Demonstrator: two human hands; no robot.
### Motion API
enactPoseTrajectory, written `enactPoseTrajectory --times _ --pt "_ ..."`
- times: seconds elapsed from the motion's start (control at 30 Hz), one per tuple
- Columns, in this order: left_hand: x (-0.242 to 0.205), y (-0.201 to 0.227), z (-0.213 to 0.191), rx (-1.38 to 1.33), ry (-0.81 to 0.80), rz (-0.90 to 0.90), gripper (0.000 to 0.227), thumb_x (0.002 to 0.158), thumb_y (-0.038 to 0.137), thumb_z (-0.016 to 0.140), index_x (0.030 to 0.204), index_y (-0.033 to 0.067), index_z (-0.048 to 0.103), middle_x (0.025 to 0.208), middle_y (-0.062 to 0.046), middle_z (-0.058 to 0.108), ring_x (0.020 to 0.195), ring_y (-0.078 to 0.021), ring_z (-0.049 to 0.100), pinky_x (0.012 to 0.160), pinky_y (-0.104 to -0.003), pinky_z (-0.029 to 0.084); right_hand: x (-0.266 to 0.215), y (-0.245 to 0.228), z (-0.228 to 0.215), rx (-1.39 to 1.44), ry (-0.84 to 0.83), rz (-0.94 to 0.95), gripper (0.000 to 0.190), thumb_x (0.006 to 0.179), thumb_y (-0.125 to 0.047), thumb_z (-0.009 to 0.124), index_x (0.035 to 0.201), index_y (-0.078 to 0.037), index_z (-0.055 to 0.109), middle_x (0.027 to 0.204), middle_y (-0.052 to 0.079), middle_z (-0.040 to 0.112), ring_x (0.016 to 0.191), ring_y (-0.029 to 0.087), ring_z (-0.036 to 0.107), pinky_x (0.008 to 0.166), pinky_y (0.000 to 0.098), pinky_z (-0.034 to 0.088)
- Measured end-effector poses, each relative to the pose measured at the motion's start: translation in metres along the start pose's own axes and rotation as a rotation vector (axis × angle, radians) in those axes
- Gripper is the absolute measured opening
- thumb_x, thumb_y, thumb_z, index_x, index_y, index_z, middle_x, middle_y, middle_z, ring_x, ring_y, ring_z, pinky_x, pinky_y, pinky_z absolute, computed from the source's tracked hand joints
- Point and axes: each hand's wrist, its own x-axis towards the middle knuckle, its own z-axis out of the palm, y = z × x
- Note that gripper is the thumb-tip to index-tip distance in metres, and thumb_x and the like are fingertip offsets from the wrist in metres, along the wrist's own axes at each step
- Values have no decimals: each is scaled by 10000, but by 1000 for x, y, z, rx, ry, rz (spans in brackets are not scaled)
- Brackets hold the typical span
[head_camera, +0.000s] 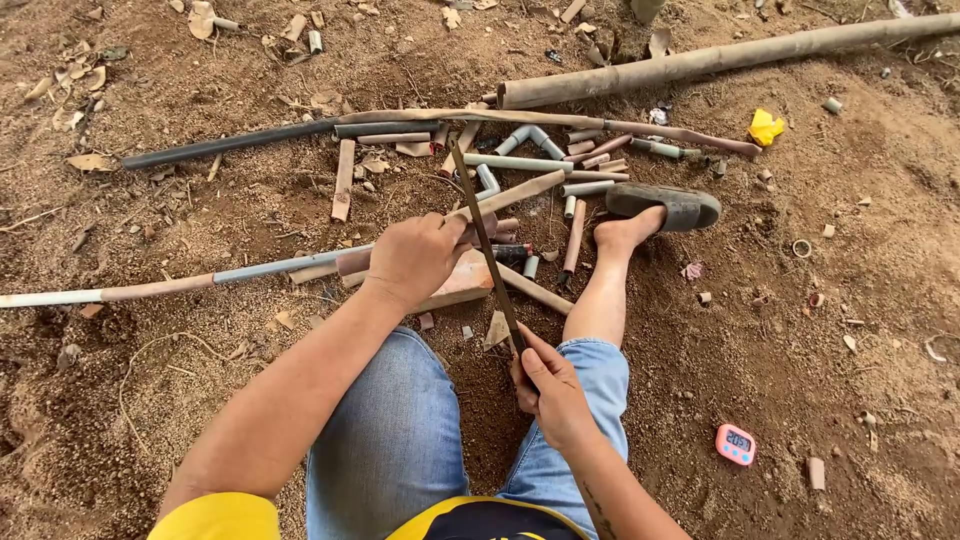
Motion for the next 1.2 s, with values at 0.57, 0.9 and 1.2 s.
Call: enactPoseTrajectory --times 0.57,0.9,1.2 --pt "5 -1 -5 -88 -270 -16 474 1055 427 658 1317 81 467 827 -71 765 629 -226 753 491 -349 604 -12 13 -13 -135 0 -5 391 1086 -241 559 1390 -49 711 744 62 635 508 107 427 440 252 285" --pt "-11 -20 24 -57 -368 -93 501 971 555 638 1289 190 508 949 -91 736 859 -343 790 763 -484 630 6 31 -65 -734 165 -233 345 986 -333 756 1201 -63 762 837 150 744 736 263 711 691 378 570" --pt "1 -13 8 -87 -449 -62 576 1001 509 616 1463 185 497 1035 -145 761 954 -363 793 827 -493 625 268 -137 -90 717 783 -518 673 1071 -517 433 1507 -17 548 1388 231 606 1252 315 653 1082 498 511"
